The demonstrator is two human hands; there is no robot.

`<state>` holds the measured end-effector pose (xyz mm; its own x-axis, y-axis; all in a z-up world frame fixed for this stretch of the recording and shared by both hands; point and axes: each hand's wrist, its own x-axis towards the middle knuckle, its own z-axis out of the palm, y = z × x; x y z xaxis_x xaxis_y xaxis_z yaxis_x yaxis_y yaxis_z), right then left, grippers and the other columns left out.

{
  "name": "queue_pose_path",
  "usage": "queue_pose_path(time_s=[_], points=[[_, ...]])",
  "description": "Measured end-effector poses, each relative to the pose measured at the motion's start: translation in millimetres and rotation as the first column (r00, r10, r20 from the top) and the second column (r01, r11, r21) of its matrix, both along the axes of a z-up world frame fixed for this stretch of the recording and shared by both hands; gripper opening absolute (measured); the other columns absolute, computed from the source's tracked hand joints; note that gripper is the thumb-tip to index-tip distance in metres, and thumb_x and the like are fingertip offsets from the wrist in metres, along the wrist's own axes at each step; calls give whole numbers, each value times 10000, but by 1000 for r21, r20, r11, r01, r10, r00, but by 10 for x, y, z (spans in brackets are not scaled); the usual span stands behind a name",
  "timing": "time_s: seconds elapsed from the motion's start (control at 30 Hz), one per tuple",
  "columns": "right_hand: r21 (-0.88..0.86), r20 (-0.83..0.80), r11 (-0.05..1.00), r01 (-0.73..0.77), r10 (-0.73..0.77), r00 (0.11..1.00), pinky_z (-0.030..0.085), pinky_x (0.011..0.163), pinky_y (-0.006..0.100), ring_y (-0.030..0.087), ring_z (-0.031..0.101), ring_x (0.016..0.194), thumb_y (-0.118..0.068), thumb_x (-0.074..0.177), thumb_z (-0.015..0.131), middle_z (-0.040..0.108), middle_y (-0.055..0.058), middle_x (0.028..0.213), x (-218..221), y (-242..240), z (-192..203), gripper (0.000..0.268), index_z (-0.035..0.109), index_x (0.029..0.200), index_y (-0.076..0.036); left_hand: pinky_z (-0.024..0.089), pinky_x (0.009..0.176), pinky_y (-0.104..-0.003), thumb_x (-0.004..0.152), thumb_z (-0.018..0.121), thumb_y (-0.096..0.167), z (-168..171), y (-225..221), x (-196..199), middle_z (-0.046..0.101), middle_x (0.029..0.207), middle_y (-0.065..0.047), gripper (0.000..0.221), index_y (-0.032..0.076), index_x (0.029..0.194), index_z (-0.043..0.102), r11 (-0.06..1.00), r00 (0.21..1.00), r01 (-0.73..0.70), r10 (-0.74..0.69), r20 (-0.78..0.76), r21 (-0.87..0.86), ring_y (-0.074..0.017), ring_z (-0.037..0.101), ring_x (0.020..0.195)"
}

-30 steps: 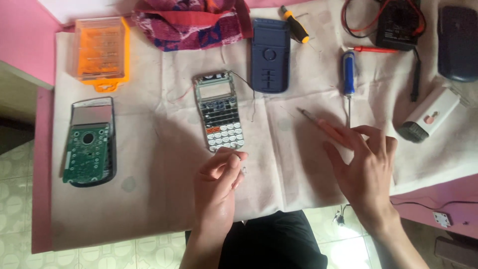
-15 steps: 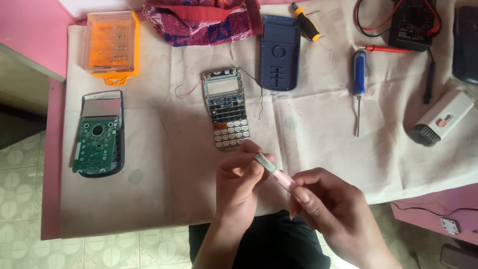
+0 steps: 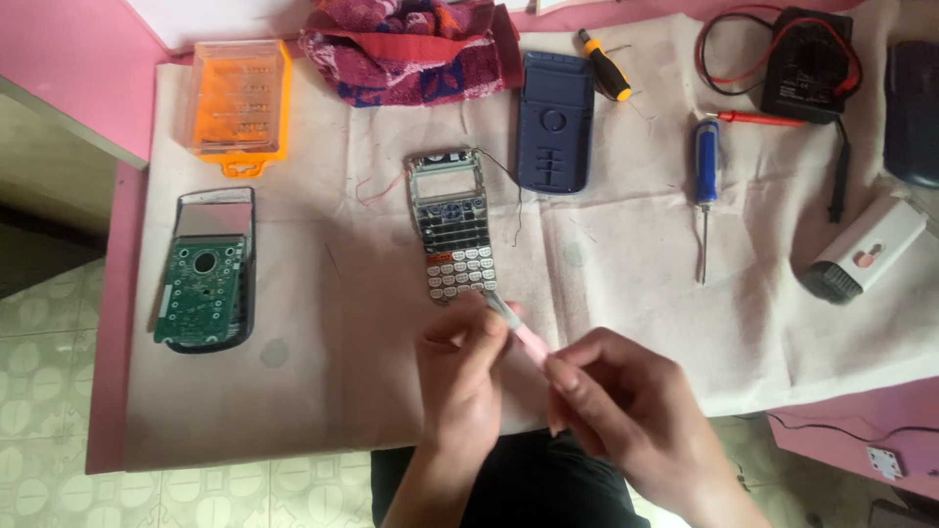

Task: Repairing a handheld electronic device by prying and adjusting internal components with a small tool.

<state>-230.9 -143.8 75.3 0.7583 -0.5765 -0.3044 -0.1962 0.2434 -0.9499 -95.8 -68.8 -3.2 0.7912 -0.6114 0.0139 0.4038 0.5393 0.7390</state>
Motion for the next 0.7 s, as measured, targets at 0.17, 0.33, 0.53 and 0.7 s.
queue_pose_path(time_s=[0.17, 0.33, 0.53, 0.7], points=[[128, 11, 989, -76, 76, 997, 315, 337, 269, 157, 459, 380, -151, 979, 670, 673, 154, 596, -35, -5, -56, 201, 663, 884, 25, 396, 578, -212, 875, 819, 210, -125, 70, 52, 747, 824, -32, 130, 81, 876, 811, 997, 999, -38, 38, -13, 66, -75, 566, 654], [75, 62, 992, -104, 99, 993, 339, 340, 246, 137, 467, 386, -210, 992, 641, 667, 126, 622, 30, -55, -122, 247, 617, 851, -9, 431, 588, -244, 872, 793, 233, -227, -1, -31, 633, 703, 2, 250, 117, 697, 658, 995, 993, -18, 29, -117, 97, -112, 570, 645], [-475, -401, 880, 9, -226, 888, 563, 527, 263, 116, 715, 522, -168, 978, 656, 827, 18, 721, -122, -442, -318, 120, 746, 938, -99, 346, 555, -261, 902, 781, 158, -221, 139, 199, 733, 775, -84, 66, 155, 836, 784, 991, 989, -78, 90, -114, 106, -69, 381, 519], [-978, -86, 209, 5, -427, 900, 482, 698, 351, 204, 673, 791, -223, 1032, 755, 711, 43, 865, -109, -816, -635, 158, 715, 984, -78, 356, 568, -266, 852, 798, 184, 20, 91, -68, 665, 766, -54, 101, 92, 813, 788, 919, 982, 144, -87, -167, 368, -96, 428, 577]])
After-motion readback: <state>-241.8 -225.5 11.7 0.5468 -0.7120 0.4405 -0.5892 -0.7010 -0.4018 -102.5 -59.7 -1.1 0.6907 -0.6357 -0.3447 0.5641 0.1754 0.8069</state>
